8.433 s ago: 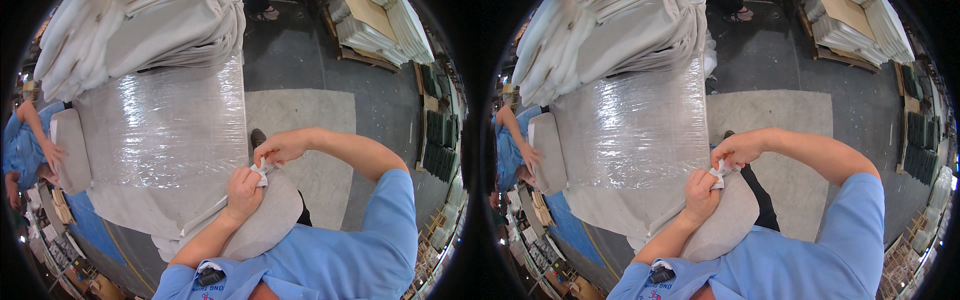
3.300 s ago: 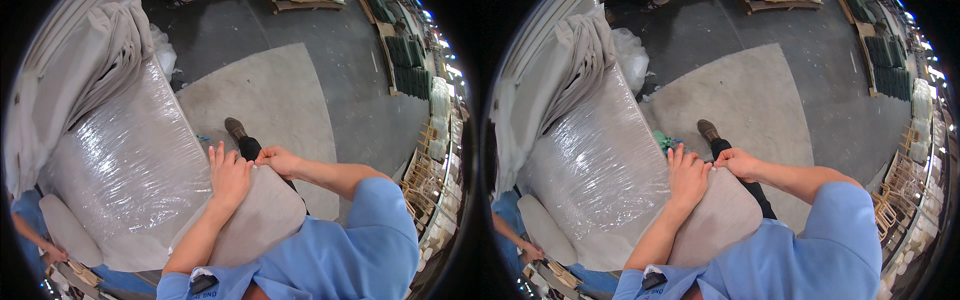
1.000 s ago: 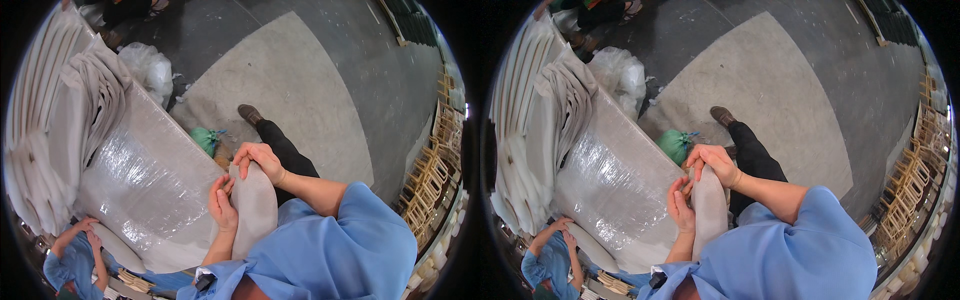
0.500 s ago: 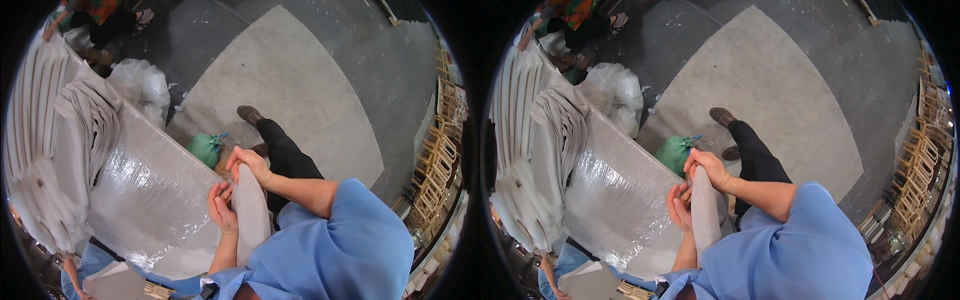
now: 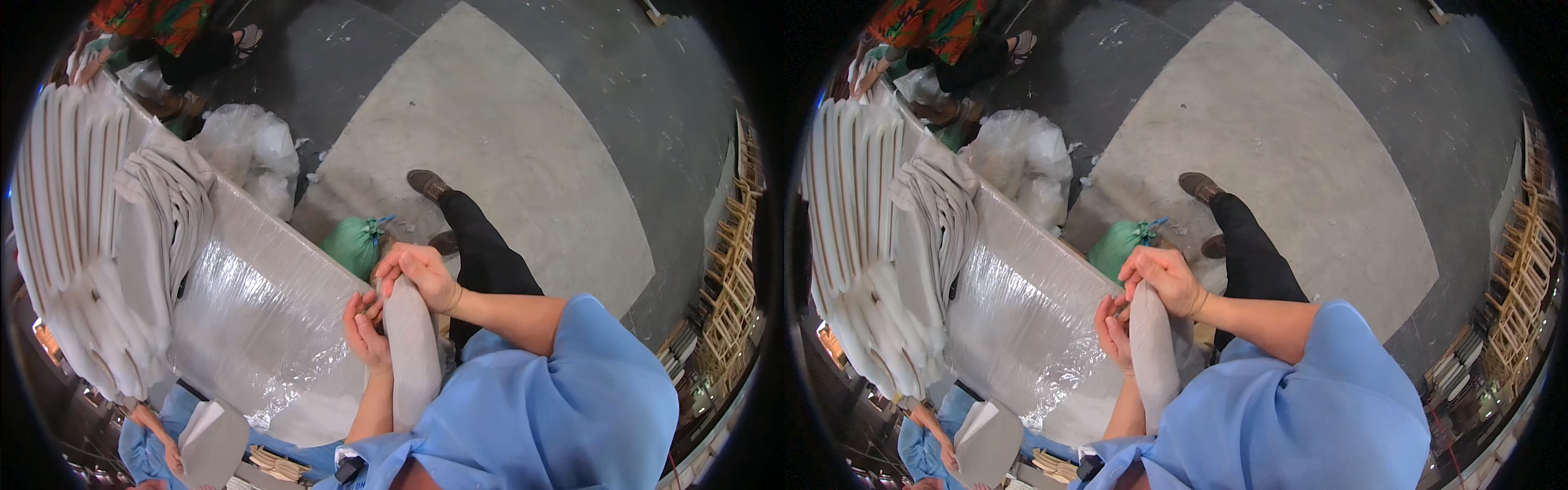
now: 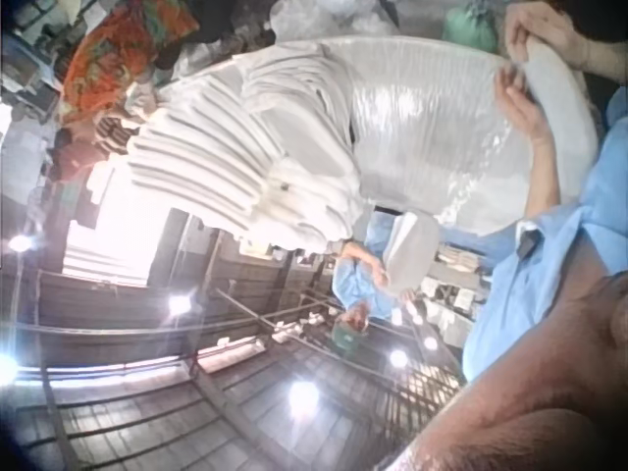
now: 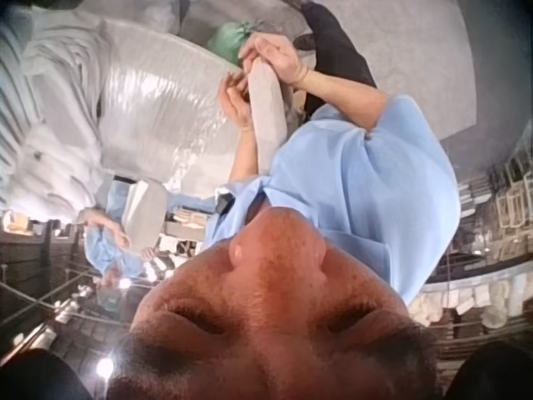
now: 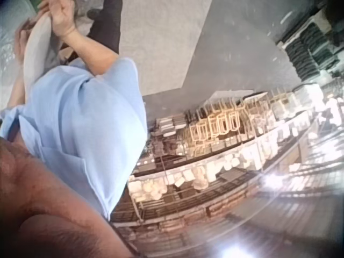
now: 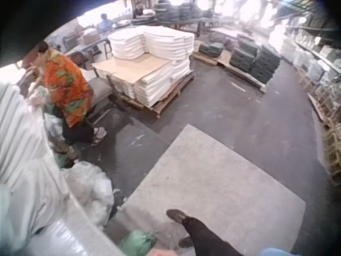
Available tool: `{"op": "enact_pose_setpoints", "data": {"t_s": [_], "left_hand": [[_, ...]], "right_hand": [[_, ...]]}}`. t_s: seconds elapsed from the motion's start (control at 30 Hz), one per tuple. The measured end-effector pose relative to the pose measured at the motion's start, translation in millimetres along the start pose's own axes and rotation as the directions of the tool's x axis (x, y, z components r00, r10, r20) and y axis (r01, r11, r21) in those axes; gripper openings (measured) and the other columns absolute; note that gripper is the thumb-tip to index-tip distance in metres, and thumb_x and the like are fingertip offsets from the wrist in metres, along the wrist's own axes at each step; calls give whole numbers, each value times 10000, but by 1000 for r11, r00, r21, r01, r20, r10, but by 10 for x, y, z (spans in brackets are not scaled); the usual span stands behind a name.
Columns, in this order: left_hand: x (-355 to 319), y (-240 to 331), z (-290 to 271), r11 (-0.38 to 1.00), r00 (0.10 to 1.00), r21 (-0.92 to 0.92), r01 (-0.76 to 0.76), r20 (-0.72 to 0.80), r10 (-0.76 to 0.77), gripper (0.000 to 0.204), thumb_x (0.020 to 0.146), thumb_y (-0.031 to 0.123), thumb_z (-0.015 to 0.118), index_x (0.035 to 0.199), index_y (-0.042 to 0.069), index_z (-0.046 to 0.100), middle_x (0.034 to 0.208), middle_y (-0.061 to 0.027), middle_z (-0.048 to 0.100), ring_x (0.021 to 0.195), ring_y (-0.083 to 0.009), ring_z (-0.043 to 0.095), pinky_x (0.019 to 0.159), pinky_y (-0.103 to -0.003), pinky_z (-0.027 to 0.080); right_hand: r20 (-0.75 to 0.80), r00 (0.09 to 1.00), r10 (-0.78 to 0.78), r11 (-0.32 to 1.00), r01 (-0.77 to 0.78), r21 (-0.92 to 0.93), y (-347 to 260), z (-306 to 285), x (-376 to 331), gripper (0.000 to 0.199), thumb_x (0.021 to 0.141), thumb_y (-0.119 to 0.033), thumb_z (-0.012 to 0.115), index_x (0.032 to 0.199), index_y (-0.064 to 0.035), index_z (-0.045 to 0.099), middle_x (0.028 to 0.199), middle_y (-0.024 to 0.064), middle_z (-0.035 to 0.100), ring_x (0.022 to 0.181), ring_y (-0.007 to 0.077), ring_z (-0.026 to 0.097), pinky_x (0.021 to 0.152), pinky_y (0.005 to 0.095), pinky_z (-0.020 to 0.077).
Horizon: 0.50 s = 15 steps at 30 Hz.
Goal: The person inserts white foam inserts into gray fabric covers, aligns edges, and places the finished cushions on a nearby pallet. The person repeats this process for multiple cushions.
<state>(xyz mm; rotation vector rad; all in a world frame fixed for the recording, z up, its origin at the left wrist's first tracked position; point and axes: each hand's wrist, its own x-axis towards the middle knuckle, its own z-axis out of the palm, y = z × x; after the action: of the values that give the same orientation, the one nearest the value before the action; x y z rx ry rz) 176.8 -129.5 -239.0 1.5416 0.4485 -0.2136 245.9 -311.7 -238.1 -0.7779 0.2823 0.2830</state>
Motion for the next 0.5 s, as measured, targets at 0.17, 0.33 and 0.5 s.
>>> {"op": "enact_pose_setpoints", "data": {"t_s": [0.17, 0.33, 0.5], "left_hand": [[26, -75, 16, 997, 999, 75, -29, -23, 31, 426, 1127, 177, 390, 1475, -47, 491, 1282, -216, 663, 1001, -251, 730, 897, -360, 597], [16, 154, 52, 992, 999, 125, 13, -36, -8, 393, 1136, 176, 418, 1466, -11, 521, 1217, -176, 691, 1034, -203, 724, 896, -325, 589], [-264, 449, -582, 956, 997, 291, 26, 63, -47, 349, 1112, 183, 548, 1420, 31, 609, 1337, -111, 697, 1147, -197, 710, 1012, -341, 556]], "right_hand": [[104, 974, 202, 971, -184, -154, 81, -156, 320, 608, 1117, -495, 444, 910, 15, 702, 766, 105, 699, 678, 141, 672, 641, 276, 520], [277, 882, 380, 910, -303, -283, 110, -171, 611, 635, 1109, -518, 437, 867, -3, 718, 750, 119, 723, 647, 159, 667, 652, 290, 523], [295, 749, 594, 750, -382, -540, -107, -34, 703, 383, 1070, -379, 605, 1054, -13, 714, 919, 110, 757, 802, 173, 703, 771, 294, 553]]}}
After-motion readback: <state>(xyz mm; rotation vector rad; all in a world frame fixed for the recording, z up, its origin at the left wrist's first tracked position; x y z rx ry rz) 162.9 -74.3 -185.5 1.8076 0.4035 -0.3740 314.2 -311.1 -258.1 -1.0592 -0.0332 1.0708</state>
